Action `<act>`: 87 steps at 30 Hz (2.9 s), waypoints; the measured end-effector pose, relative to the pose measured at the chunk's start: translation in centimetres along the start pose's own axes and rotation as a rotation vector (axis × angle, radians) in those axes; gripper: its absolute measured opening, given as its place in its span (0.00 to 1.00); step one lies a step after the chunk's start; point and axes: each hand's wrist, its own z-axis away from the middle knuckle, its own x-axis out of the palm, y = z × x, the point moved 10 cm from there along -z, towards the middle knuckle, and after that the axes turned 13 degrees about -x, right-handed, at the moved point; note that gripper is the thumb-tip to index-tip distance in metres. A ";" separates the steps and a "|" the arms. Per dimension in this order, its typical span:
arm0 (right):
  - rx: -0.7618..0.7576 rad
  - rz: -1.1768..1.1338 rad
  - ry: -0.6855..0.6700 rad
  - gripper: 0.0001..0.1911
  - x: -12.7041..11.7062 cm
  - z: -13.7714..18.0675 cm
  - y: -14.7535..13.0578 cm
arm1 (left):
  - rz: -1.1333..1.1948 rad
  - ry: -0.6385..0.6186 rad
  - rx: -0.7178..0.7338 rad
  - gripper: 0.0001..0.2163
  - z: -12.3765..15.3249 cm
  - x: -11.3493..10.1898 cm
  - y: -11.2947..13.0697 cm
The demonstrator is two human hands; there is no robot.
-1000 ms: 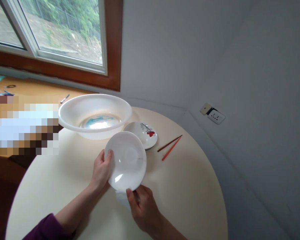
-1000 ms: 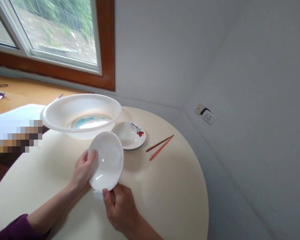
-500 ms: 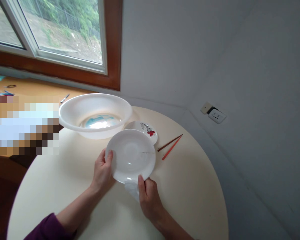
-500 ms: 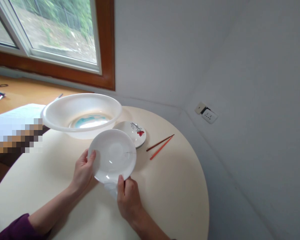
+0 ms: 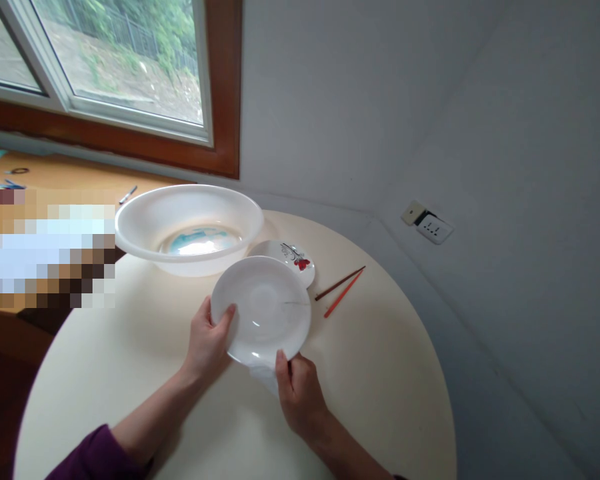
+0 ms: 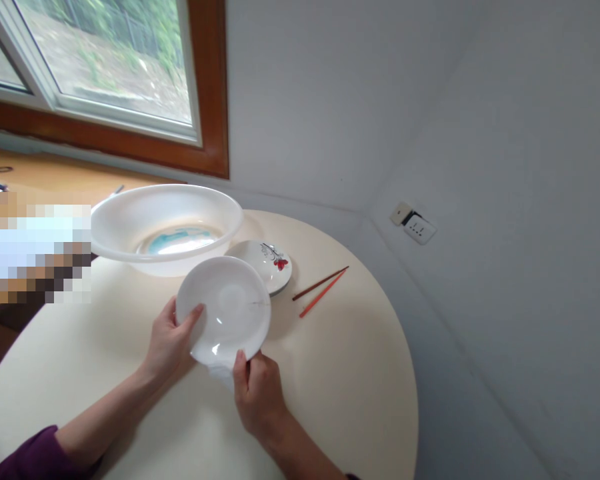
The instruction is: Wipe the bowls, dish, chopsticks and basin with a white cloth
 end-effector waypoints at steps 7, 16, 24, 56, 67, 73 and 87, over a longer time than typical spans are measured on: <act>-0.033 0.032 0.021 0.22 -0.4 -0.1 -0.2 | -0.074 0.011 0.065 0.11 0.4 -0.1 0.8; -0.083 0.053 0.029 0.23 -0.6 -0.1 -0.7 | -0.061 0.032 0.063 0.12 0.2 -0.5 0.6; -0.070 0.048 0.009 0.23 -0.5 -0.1 -0.6 | -0.098 0.036 0.092 0.11 0.2 -0.6 0.6; -0.053 0.003 -0.018 0.24 0.0 0.0 -0.4 | -0.138 0.071 0.135 0.09 0.1 -0.9 0.9; -0.058 0.021 -0.026 0.26 -0.1 -0.1 -0.5 | -0.134 0.080 0.118 0.09 0.4 -0.9 1.2; -0.062 0.023 -0.030 0.25 0.0 -0.1 -0.6 | -0.124 0.087 0.123 0.10 0.3 -1.0 1.1; -0.055 0.001 -0.023 0.23 -0.1 -0.2 -0.6 | -0.118 0.083 0.125 0.10 0.3 -1.0 1.1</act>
